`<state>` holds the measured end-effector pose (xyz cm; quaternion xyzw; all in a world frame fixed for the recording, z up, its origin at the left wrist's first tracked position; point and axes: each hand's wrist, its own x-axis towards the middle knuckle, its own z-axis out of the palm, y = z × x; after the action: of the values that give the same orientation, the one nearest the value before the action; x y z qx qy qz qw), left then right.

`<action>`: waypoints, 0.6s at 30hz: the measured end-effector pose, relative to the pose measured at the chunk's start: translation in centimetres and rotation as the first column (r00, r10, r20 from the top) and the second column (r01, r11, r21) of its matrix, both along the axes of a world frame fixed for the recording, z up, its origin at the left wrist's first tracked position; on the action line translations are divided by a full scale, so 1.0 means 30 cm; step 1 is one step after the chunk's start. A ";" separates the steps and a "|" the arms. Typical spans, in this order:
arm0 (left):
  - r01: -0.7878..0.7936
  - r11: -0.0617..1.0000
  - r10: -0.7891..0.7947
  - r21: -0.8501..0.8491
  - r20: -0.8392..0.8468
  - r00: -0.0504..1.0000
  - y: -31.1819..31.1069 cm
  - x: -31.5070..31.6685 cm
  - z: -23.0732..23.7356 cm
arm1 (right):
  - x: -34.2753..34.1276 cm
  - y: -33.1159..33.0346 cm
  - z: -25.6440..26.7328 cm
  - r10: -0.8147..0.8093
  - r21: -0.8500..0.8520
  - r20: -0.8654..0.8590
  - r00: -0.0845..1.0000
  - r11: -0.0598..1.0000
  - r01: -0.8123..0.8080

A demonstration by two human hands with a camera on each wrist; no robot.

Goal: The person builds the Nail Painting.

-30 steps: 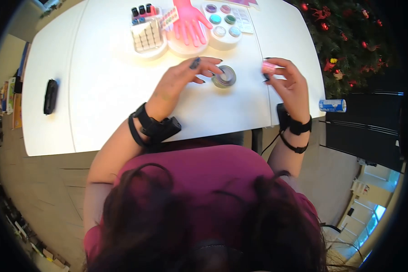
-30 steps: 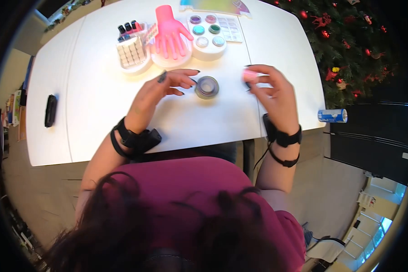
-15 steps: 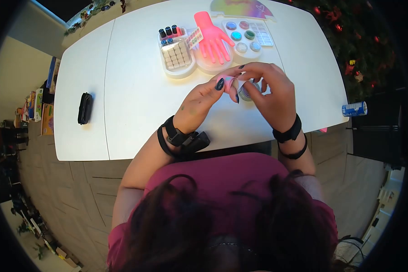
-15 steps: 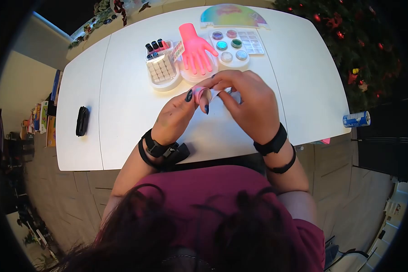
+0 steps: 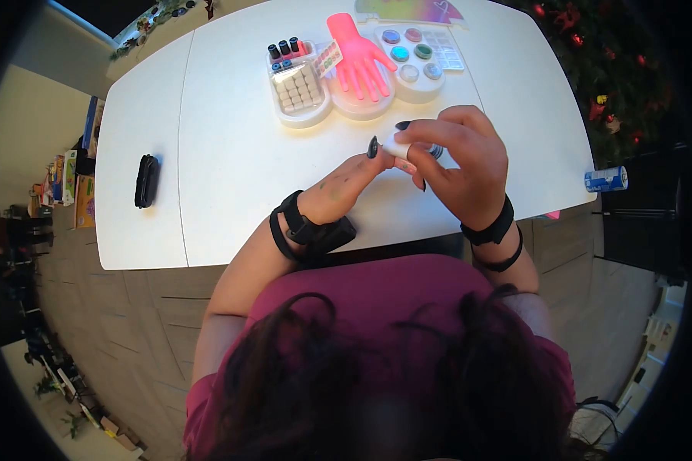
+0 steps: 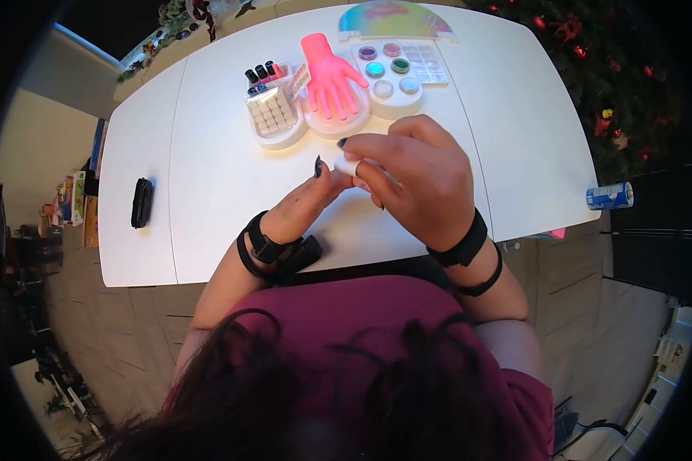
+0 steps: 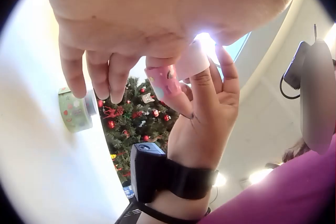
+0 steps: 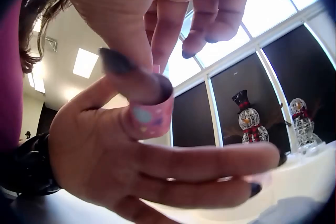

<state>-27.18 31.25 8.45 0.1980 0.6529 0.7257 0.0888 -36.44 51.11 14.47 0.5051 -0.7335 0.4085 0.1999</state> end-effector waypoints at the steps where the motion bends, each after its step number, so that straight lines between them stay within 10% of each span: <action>1: -0.058 0.998 0.057 0.006 0.118 0.991 0.004 0.019 -0.018 | 0.002 -0.005 -0.001 0.000 -0.002 0.002 1.000 1.000 0.000; 7: -0.153 0.977 0.139 0.148 0.101 0.985 0.032 0.011 -0.023 | 0.013 -0.019 0.001 -0.034 -0.025 0.026 0.999 0.999 0.035; 10: -0.170 0.976 0.177 0.137 -0.039 0.983 0.028 -0.012 -0.050 | 0.013 0.005 -0.053 0.040 0.000 0.477 0.878 0.999 -0.045; 12: -0.214 0.971 0.228 0.103 -0.149 0.962 0.026 -0.022 -0.062 | 0.012 0.009 -0.068 0.225 -0.193 0.913 0.340 0.973 -0.126; 16: -0.247 0.969 0.246 0.024 -0.238 0.940 0.023 -0.025 -0.034 | 0.009 0.010 -0.061 0.157 -0.132 0.917 0.366 0.987 -0.093; 18: -0.241 0.971 0.233 -0.005 -0.240 0.942 0.022 -0.025 -0.035 | 0.001 0.010 -0.058 -0.085 0.060 0.381 0.921 0.996 0.067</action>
<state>-27.94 31.91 7.40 0.2022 0.6903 0.6907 -0.0745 -36.40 51.41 12.75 0.3912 -0.7865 0.4745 0.0568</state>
